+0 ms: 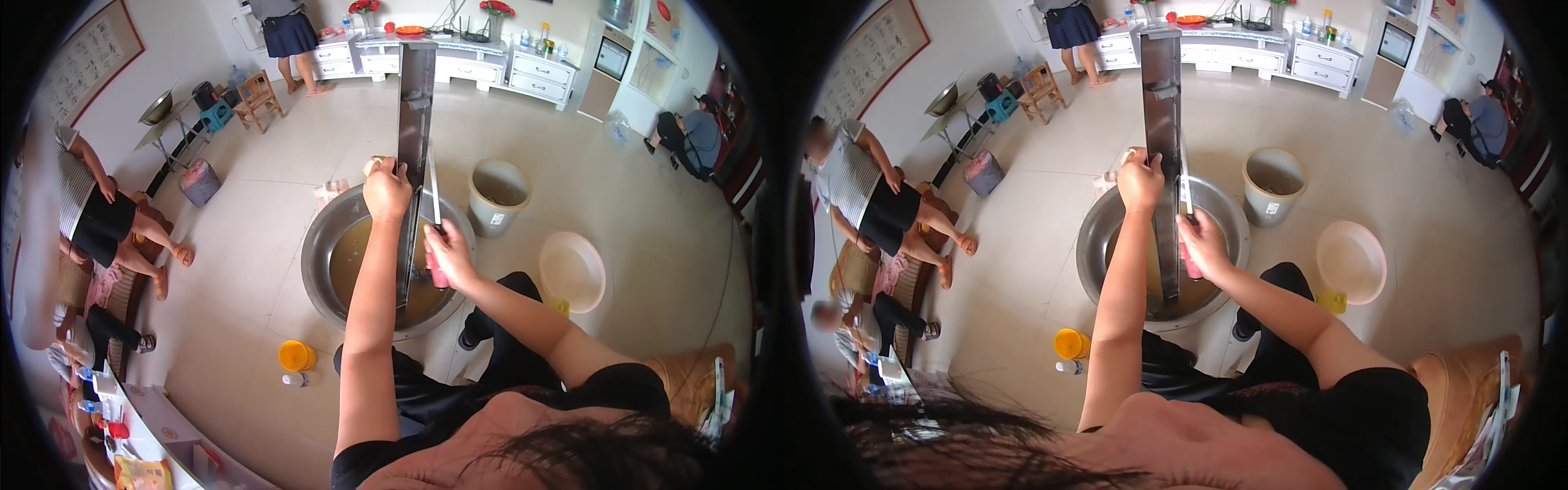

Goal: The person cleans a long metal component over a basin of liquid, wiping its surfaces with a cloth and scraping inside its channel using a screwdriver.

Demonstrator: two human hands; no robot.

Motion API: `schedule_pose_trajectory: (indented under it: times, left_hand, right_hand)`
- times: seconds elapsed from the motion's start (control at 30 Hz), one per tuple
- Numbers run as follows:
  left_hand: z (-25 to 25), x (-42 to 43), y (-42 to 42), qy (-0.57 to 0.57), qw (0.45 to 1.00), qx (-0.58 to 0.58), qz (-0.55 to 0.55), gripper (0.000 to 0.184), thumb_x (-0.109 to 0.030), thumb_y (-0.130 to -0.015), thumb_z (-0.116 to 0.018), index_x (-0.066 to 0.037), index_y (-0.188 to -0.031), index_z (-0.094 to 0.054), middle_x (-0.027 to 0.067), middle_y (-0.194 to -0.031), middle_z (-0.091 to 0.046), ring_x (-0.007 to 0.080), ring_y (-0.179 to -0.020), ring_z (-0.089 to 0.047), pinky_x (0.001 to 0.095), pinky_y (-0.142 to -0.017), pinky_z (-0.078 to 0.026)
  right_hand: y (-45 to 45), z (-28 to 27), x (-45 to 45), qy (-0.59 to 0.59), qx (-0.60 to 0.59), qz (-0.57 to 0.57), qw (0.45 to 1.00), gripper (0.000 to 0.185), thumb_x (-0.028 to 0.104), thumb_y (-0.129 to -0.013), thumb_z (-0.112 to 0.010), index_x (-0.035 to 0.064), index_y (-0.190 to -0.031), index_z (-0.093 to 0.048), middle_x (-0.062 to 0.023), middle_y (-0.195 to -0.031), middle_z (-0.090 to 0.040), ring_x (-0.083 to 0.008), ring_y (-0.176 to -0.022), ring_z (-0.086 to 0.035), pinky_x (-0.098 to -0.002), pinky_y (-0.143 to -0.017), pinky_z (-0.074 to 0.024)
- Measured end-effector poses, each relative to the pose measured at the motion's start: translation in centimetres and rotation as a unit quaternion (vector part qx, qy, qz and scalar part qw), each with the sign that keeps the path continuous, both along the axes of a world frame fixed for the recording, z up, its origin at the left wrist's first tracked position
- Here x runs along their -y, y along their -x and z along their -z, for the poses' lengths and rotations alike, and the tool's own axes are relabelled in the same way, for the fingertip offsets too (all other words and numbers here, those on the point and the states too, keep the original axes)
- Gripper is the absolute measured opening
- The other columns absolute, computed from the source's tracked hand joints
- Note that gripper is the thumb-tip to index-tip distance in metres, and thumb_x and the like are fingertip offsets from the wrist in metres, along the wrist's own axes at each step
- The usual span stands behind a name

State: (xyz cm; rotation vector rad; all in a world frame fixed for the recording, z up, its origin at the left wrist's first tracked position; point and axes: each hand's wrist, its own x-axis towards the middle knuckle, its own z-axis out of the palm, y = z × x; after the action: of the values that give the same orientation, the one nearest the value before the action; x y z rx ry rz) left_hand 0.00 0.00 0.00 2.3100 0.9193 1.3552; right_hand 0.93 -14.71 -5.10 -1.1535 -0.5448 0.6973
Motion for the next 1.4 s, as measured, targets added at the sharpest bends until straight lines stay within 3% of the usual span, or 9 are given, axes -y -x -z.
schedule_pose_trajectory:
  times: [0.17,0.27,0.47,0.7,0.83,0.9,1.03,1.23,1.4]
  left_hand:
    - [0.4,0.2,1.1,0.027,0.996,0.067,0.049,0.018,-0.018,-0.072,-0.068,-0.003,-0.076,-0.061,0.0137,-0.072,-0.058,0.0330,-0.067,-0.056,0.0380,-0.061,-0.045]
    - [0.6,0.3,1.2,0.057,0.988,0.071,0.129,0.020,-0.018,-0.070,-0.070,-0.004,-0.084,-0.065,0.0105,-0.068,-0.057,0.0252,-0.060,-0.054,0.0336,-0.058,-0.044]
    - [3.1,-0.1,4.0,0.252,0.920,0.156,0.258,0.030,-0.024,-0.075,-0.071,0.000,-0.091,-0.063,0.0006,-0.074,-0.059,0.0087,-0.064,-0.050,0.0237,-0.061,-0.043]
    - [2.2,0.8,6.8,0.227,0.838,0.452,0.206,0.006,-0.007,-0.084,-0.059,-0.004,-0.080,-0.055,-0.0010,-0.075,-0.056,0.0050,-0.065,-0.049,0.0204,-0.062,-0.042]
    - [-2.6,4.1,7.4,0.267,0.795,0.442,0.320,0.020,0.000,-0.083,-0.056,-0.002,-0.101,-0.047,0.0033,-0.085,-0.054,0.0078,-0.072,-0.051,0.0189,-0.062,-0.043]
    - [-4.0,3.9,5.7,0.108,0.891,0.360,0.254,0.032,0.002,-0.080,-0.057,-0.002,-0.108,-0.042,0.0057,-0.089,-0.053,0.0107,-0.076,-0.054,0.0218,-0.063,-0.046]
    - [-4.9,2.7,1.9,0.126,0.869,0.370,0.303,0.037,0.005,-0.079,-0.058,-0.001,-0.113,-0.044,0.0056,-0.095,-0.055,0.0130,-0.089,-0.056,0.0245,-0.079,-0.045]
    - [-5.4,2.7,1.7,-0.189,0.949,0.234,0.099,0.031,0.001,-0.076,-0.056,-0.003,-0.107,-0.053,0.0133,-0.084,-0.060,0.0262,-0.081,-0.060,0.0353,-0.075,-0.047]
    - [-2.4,2.6,2.0,-0.370,0.917,-0.074,-0.129,0.045,-0.015,-0.074,-0.049,-0.013,-0.119,-0.050,0.0077,-0.123,-0.047,0.0236,-0.109,-0.042,0.0385,-0.091,-0.035]
  right_hand:
    - [-5.0,-5.5,-0.7,-0.041,0.068,0.150,0.985,0.027,0.021,-0.078,-0.068,0.0072,-0.090,-0.048,-0.0004,-0.075,-0.056,-0.0057,-0.048,-0.046,-0.0193,-0.040,-0.0385]
    - [-8.8,-9.8,-3.6,-0.060,0.153,0.072,0.984,0.048,0.025,-0.074,-0.072,0.0049,-0.111,-0.048,-0.0036,-0.084,-0.058,-0.0055,-0.047,-0.046,-0.0206,-0.040,-0.0395]
    - [-11.7,-16.1,-5.7,-0.048,0.185,-0.037,0.981,0.049,0.044,-0.075,-0.067,0.0046,-0.099,-0.051,-0.0003,-0.070,-0.052,-0.0058,-0.045,-0.048,-0.0209,-0.040,-0.0428]
    - [-11.0,-19.5,-7.2,-0.006,0.354,-0.050,0.934,0.034,0.027,-0.077,-0.067,0.0025,-0.096,-0.053,-0.0009,-0.066,-0.055,-0.0065,-0.046,-0.048,-0.0229,-0.043,-0.0423]
    - [-9.8,-19.3,-8.3,0.000,0.355,-0.035,0.934,0.027,0.020,-0.077,-0.066,0.0015,-0.094,-0.054,-0.0006,-0.065,-0.055,-0.0062,-0.047,-0.048,-0.0228,-0.043,-0.0421]
    - [-9.6,-19.1,-8.6,-0.012,0.346,-0.044,0.937,0.025,0.018,-0.077,-0.065,0.0013,-0.092,-0.054,-0.0005,-0.065,-0.055,-0.0064,-0.047,-0.048,-0.0228,-0.044,-0.0421]
    - [-9.1,-19.0,-8.7,-0.014,0.369,-0.030,0.929,0.022,0.016,-0.077,-0.064,0.0014,-0.090,-0.054,-0.0009,-0.066,-0.056,-0.0061,-0.047,-0.048,-0.0225,-0.044,-0.0418]
    - [-9.1,-19.1,-8.7,-0.028,0.381,-0.053,0.923,0.021,0.015,-0.077,-0.064,0.0007,-0.090,-0.054,-0.0018,-0.067,-0.056,-0.0063,-0.048,-0.049,-0.0226,-0.044,-0.0432]
    - [-9.3,-18.9,-8.9,-0.020,0.387,-0.055,0.920,0.023,0.016,-0.078,-0.064,0.0002,-0.091,-0.054,-0.0021,-0.067,-0.056,-0.0067,-0.049,-0.050,-0.0228,-0.045,-0.0437]
